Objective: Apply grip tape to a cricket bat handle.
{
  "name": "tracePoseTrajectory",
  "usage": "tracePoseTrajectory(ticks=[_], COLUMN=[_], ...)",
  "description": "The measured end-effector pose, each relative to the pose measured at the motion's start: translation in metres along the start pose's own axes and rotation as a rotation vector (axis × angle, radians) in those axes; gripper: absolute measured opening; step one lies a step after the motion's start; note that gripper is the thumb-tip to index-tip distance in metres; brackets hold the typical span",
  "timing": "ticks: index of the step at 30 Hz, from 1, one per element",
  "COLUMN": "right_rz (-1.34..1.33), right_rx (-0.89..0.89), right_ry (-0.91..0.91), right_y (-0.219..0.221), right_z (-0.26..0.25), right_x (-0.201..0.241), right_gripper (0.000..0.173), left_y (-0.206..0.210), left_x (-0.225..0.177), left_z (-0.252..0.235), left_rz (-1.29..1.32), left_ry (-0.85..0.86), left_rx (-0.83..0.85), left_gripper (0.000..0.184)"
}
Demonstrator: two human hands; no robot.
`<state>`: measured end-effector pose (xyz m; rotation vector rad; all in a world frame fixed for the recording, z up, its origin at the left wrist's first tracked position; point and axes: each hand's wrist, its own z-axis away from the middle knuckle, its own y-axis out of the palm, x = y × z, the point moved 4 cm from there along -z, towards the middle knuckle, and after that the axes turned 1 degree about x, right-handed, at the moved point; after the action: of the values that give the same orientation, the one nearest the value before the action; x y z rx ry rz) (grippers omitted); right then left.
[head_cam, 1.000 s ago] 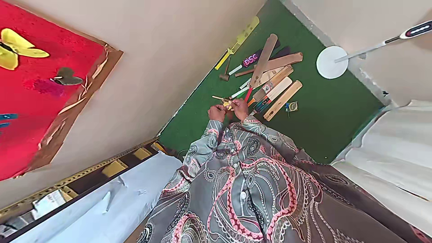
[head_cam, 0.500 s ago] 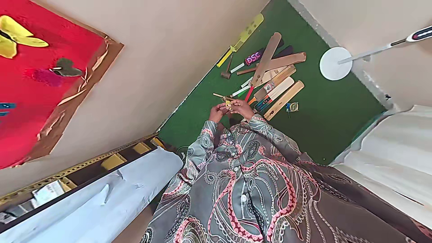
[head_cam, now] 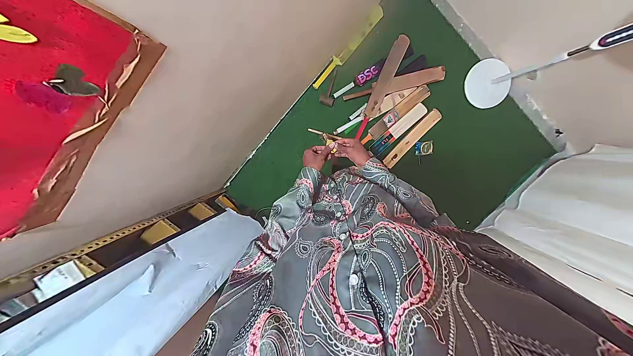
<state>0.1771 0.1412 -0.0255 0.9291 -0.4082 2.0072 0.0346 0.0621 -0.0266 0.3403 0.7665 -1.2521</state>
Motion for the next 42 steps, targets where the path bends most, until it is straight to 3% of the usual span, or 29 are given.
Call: tracePoseTrajectory(ticks=[6, 13, 16, 21, 23, 27, 30, 39, 42], right_rz=[0.111, 0.261, 0.175, -0.192, -0.222, -0.155, -0.296, -0.429, -0.483], right_rx=[-0.234, -0.342, -0.332, -0.306, -0.278, -0.218, -0.163, -0.105, -0.143], right_ry=[0.080, -0.154, -0.198, -0.063, -0.012, 0.016, 0.079, 0.159, 0.174], right_y=[0.011, 0.014, 0.016, 0.016, 0.016, 0.019, 0.018, 0.019, 0.015], right_z=[0.008, 0.021, 0.020, 0.019, 0.024, 0.023, 0.026, 0.015, 0.014], right_x=[-0.007, -0.007, -0.011, -0.015, -0.016, -0.018, -0.021, -0.024, -0.023], right_gripper=[0.036, 0.023, 0.023, 0.044, 0.047, 0.040, 0.038, 0.051, 0.046], left_y=[0.005, 0.005, -0.001, -0.002, 0.005, 0.011, 0.007, -0.001, -0.001], left_x=[-0.013, -0.016, -0.010, 0.002, 0.013, 0.027, 0.035, 0.031, 0.027], left_z=[0.018, 0.034, 0.024, 0.009, 0.007, 0.007, 0.004, -0.008, -0.007], left_rz=[-0.343, -0.428, -0.306, -0.178, -0.046, 0.261, 0.411, 0.347, 0.365], left_ry=[0.094, 0.186, 0.195, 0.167, 0.113, -0.071, -0.114, 0.011, -0.003], left_rx=[-0.164, -0.125, -0.079, 0.069, 0.152, 0.288, 0.327, 0.257, 0.282], left_gripper=[0.051, 0.042, 0.037, 0.038, 0.040, 0.041, 0.041, 0.038, 0.038])
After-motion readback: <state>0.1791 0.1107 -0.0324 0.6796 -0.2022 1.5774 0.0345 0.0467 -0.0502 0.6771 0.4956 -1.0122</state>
